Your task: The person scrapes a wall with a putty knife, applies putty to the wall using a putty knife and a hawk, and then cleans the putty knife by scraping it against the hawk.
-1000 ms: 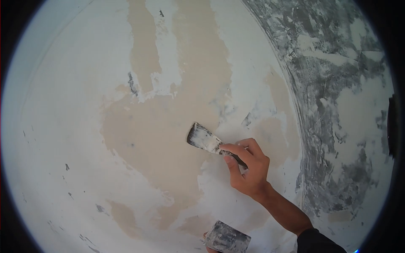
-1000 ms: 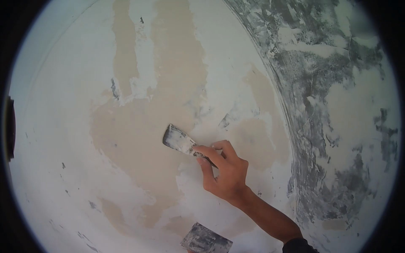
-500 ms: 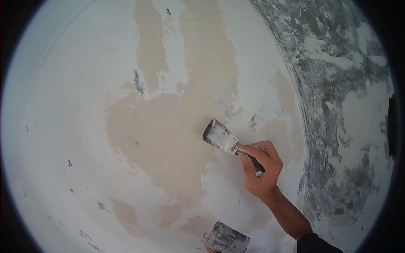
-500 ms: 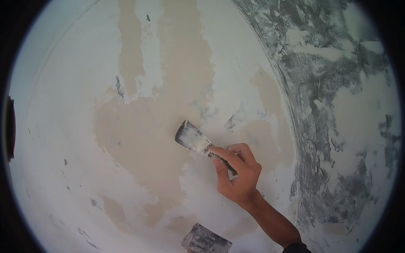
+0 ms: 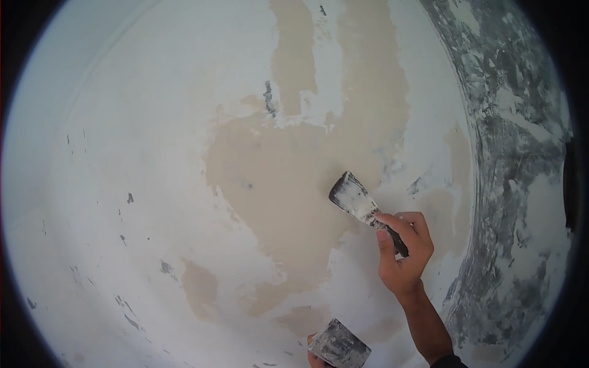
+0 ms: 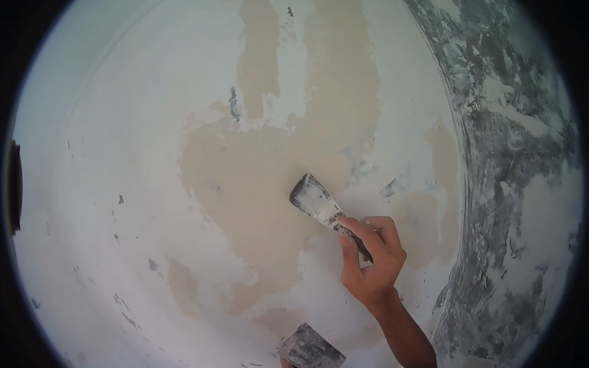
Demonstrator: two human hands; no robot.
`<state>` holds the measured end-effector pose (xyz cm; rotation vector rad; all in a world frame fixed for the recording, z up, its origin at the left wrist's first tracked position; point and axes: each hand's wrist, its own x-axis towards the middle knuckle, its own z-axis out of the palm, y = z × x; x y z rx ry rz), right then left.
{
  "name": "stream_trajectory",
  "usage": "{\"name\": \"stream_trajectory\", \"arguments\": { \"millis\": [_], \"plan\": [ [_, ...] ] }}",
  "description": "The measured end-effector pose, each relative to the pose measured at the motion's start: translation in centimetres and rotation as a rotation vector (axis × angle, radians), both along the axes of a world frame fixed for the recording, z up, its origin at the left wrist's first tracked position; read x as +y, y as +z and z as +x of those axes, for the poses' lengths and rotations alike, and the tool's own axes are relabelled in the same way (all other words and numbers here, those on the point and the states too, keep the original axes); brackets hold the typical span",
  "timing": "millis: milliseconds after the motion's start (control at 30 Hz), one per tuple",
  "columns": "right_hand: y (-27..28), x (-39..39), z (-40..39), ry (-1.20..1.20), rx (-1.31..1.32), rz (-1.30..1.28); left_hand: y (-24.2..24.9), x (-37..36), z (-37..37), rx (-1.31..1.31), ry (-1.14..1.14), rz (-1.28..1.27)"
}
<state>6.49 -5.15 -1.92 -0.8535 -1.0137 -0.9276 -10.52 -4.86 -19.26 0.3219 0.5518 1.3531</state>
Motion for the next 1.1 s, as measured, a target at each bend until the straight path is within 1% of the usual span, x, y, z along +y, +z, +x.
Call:
{"name": "stream_trajectory", "arguments": {
  "millis": [33, 67, 100, 167, 200, 233, 267, 300, 333, 367, 400, 433, 467, 533, 600, 667, 733, 800, 833, 900, 933, 967, 1033, 1100],
  "plan": [
    [1.4, 0.2, -0.6, 0.045, 0.019, -0.029, -0.5, 0.1, -0.1, -0.007, 0.008, -0.004],
    [2.4, 0.4, -1.0, 0.086, 0.038, -0.058, -1.4, 0.4, -0.1, -0.060, -0.028, 0.043],
    [2.6, 0.6, -1.0, 0.090, 0.030, -0.062, -1.3, 0.3, -0.1, -0.115, -0.063, 0.090],
    [2.7, 1.1, -0.7, 0.062, 0.041, -0.127, -0.9, -0.6, -0.1, -0.128, -0.049, 0.064],
    [1.9, 1.2, -0.3, 0.063, 0.028, -0.132, -0.5, -0.9, -0.2, -0.135, -0.040, 0.043],
    [0.1, 1.2, 0.5, 0.010, 0.002, -0.088, -1.3, -0.6, -0.5, -0.150, -0.040, 0.039],
    [-1.3, 1.0, 0.8, -0.045, -0.028, -0.044, -2.7, -0.1, -1.1, -0.175, -0.080, 0.145],
    [-2.4, 0.5, 0.7, -0.051, -0.050, -0.047, -3.3, 0.2, -1.2, -0.203, -0.119, 0.253],
    [-3.4, 0.0, 0.4, -0.040, 0.004, -0.044, -2.3, 0.0, -1.2, -0.225, -0.122, 0.249],
    [-3.8, -0.5, 0.4, -0.030, 0.063, -0.043, -1.2, -0.4, -1.4, -0.122, -0.094, 0.261],
    [-3.2, -0.5, 0.4, -0.035, 0.052, -0.050, -0.6, -0.8, -1.4, -0.013, -0.067, 0.273],
    [-2.1, -0.1, 0.2, -0.035, 0.011, -0.013, -1.8, 0.4, -0.8, 0.018, 0.039, 0.334],
    [-0.9, 0.2, 0.0, -0.035, -0.030, 0.027, -3.1, 0.6, -0.6, 0.012, 0.035, 0.333],
    [2.0, 0.8, -1.0, -0.015, -0.031, 0.006, -1.1, -0.3, -0.7, -0.044, -0.005, 0.276],
    [4.4, 1.4, -1.6, 0.002, -0.037, -0.018, -0.3, -1.1, -0.8, -0.061, -0.021, 0.292],
    [5.9, 2.3, -1.7, 0.008, -0.038, -0.078, -0.1, -1.5, -0.9, -0.080, -0.034, 0.304],
    [6.2, 2.7, -1.6, -0.038, -0.098, -0.048, -0.2, -1.5, -1.2, -0.047, -0.038, 0.340],
    [5.1, 2.5, -1.5, 0.024, -0.007, -0.101, -0.4, -1.1, -1.7, -0.045, -0.048, 0.332],
    [4.1, 2.4, -1.2, 0.019, -0.014, -0.103, -0.5, -0.9, -2.0, -0.037, -0.054, 0.324],
    [1.4, 1.8, -0.3, -0.086, -0.055, -0.051, -0.9, -0.5, -2.7, -0.031, -0.065, 0.360],
    [0.1, 1.4, 0.1, -0.092, -0.061, -0.051, -0.6, -0.5, -3.0, -0.016, -0.071, 0.397],
    [-1.3, 1.1, 0.5, -0.082, -0.025, -0.054, -0.2, -0.6, -3.0, -0.065, -0.066, 0.336],
    [-3.6, 0.5, 0.4, -0.077, 0.012, -0.059, -0.2, -0.4, -3.3, -0.060, -0.066, 0.342],
    [-4.9, -0.4, -0.3, -0.035, 0.140, -0.090, -0.5, -0.1, -3.6, -0.055, -0.062, 0.345]
  ]
}}
